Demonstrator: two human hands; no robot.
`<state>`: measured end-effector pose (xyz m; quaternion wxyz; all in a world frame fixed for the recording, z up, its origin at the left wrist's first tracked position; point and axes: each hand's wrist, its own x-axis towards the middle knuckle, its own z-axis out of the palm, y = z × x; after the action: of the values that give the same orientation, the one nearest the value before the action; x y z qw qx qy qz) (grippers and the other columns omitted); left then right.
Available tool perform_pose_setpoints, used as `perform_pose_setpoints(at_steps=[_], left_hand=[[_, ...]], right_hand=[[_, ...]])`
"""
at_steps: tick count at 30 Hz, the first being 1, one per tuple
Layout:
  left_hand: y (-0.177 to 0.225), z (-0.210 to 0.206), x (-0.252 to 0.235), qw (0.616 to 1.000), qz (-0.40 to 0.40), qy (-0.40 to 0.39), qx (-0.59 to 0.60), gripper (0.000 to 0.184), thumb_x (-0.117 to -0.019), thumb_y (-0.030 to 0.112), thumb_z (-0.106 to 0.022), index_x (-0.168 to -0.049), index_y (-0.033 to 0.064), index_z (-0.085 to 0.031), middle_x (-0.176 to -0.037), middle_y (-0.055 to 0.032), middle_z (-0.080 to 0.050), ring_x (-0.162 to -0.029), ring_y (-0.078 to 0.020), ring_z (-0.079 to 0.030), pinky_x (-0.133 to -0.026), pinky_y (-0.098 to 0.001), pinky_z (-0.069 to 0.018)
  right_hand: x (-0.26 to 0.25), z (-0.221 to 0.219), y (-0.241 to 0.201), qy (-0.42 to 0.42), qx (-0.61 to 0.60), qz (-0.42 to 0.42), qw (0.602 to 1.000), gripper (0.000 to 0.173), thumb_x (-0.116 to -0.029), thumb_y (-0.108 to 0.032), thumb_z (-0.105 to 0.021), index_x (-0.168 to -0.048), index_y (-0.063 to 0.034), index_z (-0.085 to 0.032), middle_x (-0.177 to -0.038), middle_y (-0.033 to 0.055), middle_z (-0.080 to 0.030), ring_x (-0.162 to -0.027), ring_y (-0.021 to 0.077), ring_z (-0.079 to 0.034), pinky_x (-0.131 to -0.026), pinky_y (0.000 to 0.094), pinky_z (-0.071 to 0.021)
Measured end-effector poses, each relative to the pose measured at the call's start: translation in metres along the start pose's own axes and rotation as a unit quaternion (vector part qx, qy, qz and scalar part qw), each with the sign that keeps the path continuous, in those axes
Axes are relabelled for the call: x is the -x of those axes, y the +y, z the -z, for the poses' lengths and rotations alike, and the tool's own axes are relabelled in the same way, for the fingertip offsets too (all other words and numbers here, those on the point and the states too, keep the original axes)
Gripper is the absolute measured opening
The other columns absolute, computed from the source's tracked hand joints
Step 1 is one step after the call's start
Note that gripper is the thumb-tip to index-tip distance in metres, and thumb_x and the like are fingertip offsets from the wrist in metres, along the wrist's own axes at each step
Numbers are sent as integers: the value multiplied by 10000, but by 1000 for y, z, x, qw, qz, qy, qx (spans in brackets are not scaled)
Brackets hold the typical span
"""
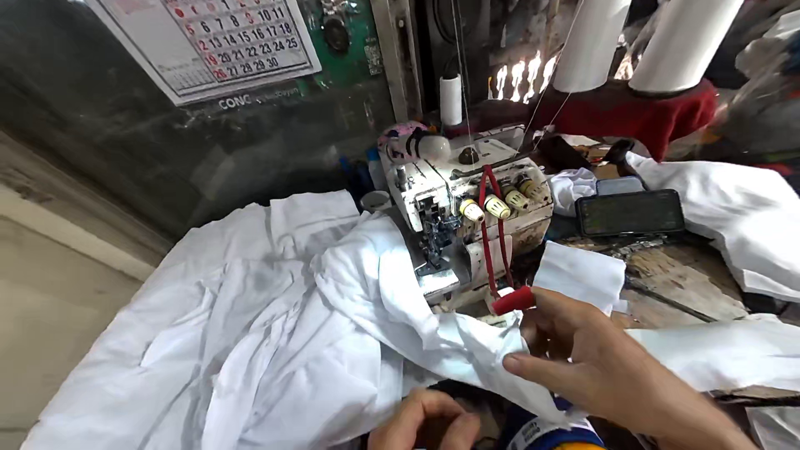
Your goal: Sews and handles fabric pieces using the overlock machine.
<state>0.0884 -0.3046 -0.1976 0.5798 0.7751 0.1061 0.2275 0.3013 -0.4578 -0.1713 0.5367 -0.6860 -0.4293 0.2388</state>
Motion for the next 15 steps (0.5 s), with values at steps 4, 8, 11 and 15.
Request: perform_pose_setpoints(at_steps=[4, 8, 11, 15], left_hand=[[-9, -35, -16, 998, -14, 56, 10, 277, -854, 183, -839, -1019, 33, -674, -864, -23, -698, -715, -119, -682, -630, -297, -618], [-4, -2, -7, 993, -64, 102, 12, 59, -905, 21, -718, -892, 8, -662, -977, -104, -694, -760, -173, -691, -628, -315, -622], [11, 4, 2, 988, -74, 120, -65, 80, -873, 10, -683, -939, 13, -638, -976, -88, -696, -791, -154, -689, -640, -310, -609], [2, -7, 9, 976, -79, 166, -114, 101, -958, 96, -686, -1028, 36, -728, -941, -36, -694, -797, -108, -671, -661, -269, -601]], right_hand=[[11, -42, 3, 87, -80, 36, 992, 503, -832, -324, -862, -1261, -171, -651, -721, -2, -630, -539, 123, -562, -474, 256, -495], [27, -37, 12, 151, 71, 37, 985, 532, -801, -345, -848, -1271, -212, -637, -717, -89, -659, -542, 72, -604, -468, 257, -535], [31, -47, 9, 114, 97, 21, 989, 385, -847, -274, -779, -1210, -191, -682, -728, -87, -671, -553, 54, -604, -482, 264, -529], [33, -71, -22, 74, 103, 39, 991, 221, -983, -310, -697, -1025, -94, -719, -676, -23, -621, -534, 81, -553, -478, 284, -478]])
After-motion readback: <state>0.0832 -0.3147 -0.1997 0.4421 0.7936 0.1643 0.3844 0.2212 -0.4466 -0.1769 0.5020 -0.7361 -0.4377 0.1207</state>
